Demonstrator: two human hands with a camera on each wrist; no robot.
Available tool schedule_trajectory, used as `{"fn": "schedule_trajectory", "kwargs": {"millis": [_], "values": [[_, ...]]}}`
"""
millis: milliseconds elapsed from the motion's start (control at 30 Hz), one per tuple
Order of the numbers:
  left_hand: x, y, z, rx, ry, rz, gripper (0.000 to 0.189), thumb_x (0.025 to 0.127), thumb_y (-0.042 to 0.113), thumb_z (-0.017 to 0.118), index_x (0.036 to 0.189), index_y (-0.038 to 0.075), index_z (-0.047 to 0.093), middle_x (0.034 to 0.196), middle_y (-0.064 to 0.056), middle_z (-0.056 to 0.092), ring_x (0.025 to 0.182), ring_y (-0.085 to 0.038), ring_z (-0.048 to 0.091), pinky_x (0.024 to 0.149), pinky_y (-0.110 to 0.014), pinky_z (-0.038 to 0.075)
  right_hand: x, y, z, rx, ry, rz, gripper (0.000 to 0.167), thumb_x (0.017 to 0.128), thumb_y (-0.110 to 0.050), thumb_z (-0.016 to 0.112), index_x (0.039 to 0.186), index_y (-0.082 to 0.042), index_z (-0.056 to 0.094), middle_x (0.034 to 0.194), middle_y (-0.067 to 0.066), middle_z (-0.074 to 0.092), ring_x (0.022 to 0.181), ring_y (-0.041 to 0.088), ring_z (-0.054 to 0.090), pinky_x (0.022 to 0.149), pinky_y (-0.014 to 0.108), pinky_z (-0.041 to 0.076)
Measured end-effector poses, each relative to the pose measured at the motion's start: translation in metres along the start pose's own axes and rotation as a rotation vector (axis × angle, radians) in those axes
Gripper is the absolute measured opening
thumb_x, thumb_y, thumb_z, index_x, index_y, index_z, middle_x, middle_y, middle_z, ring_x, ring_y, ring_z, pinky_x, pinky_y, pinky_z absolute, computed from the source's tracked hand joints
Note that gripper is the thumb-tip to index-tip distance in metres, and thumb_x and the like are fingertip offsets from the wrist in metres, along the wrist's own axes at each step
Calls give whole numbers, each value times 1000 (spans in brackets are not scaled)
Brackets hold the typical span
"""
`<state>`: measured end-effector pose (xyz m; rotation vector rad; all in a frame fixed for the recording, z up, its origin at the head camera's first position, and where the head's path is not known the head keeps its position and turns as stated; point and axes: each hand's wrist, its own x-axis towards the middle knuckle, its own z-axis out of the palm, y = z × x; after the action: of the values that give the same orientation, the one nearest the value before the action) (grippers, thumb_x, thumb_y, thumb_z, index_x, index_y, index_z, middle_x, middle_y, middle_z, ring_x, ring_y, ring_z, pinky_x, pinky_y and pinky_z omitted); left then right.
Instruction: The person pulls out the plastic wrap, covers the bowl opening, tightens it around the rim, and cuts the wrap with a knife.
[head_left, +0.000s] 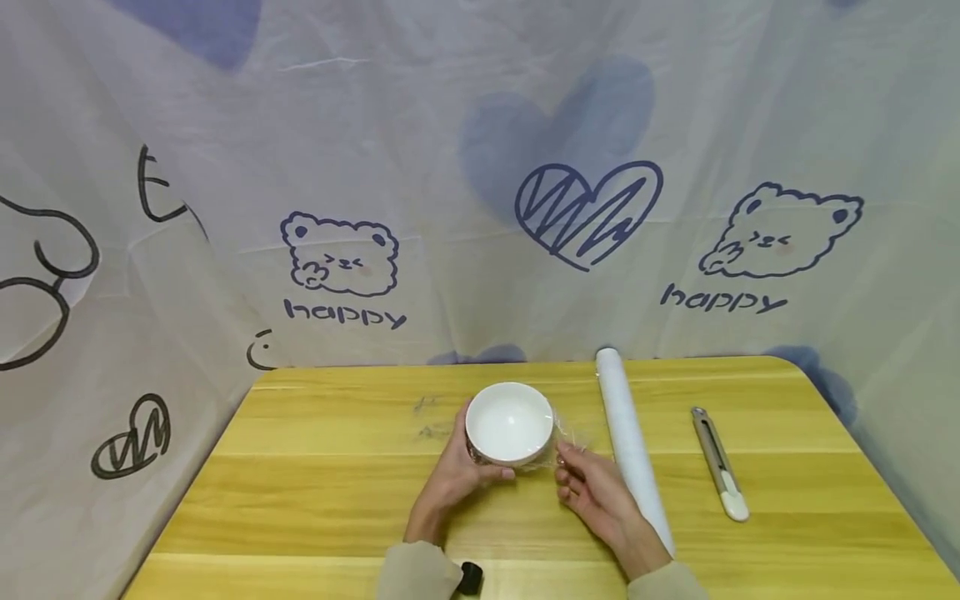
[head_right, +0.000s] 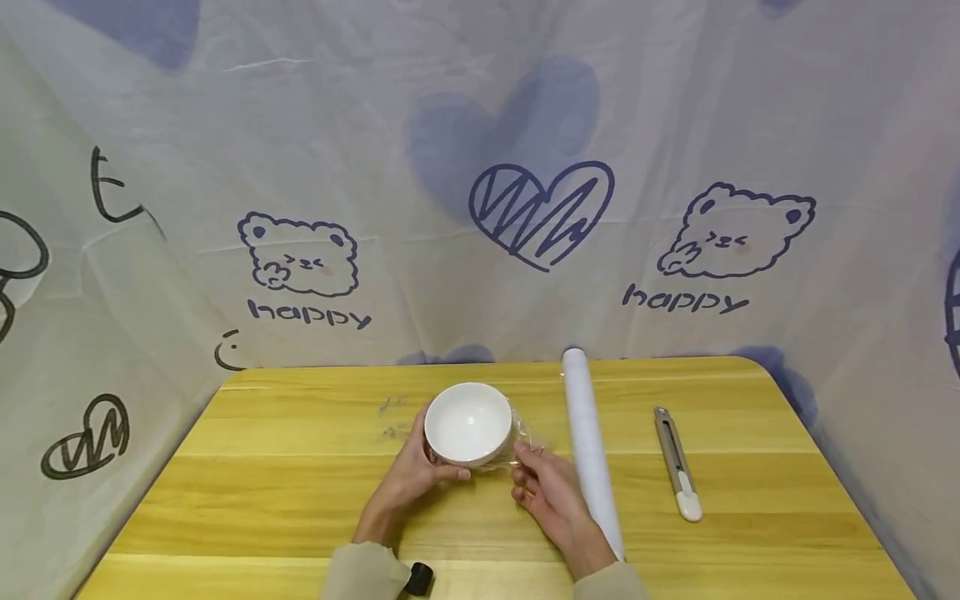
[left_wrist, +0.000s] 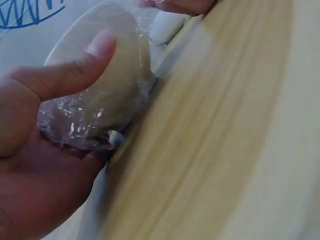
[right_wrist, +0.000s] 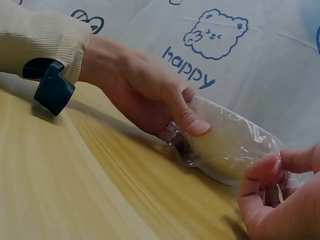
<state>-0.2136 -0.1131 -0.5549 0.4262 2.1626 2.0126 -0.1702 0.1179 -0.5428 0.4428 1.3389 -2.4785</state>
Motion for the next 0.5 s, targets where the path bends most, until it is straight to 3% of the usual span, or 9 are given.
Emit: {"fn": "schedule_trajectory", "kwargs": {"millis": [133, 267, 500], "values": [[1, -1, 3, 1, 39, 16, 117, 68, -10, 90, 161, 8, 22, 157, -22, 36, 143, -40, 36, 121, -52, 25, -1, -1, 0, 12, -15, 18, 14, 107, -18, 56, 107, -7, 65, 92, 1, 65, 80, 9, 57, 63, 19, 43], [0, -3, 3, 13, 47, 18, 115, 68, -11, 90, 160, 7, 24, 156, -21, 37, 144, -39, 37, 121, -51, 26, -1, -2, 1, 26, -29, 27, 16, 108, -17, 52, 103, -8, 65, 92, 1, 68, 80, 9, 58, 64, 20, 43], [-1, -1, 5, 20, 53, 18, 115, 67, -11, 91, 159, 4, 24, 156, -22, 37, 146, -38, 34, 121, -49, 25, -6, -4, 4, 66, -2, -37, 16, 108, -14, 51, 106, -5, 64, 90, 1, 69, 80, 10, 57, 69, 23, 47]]}}
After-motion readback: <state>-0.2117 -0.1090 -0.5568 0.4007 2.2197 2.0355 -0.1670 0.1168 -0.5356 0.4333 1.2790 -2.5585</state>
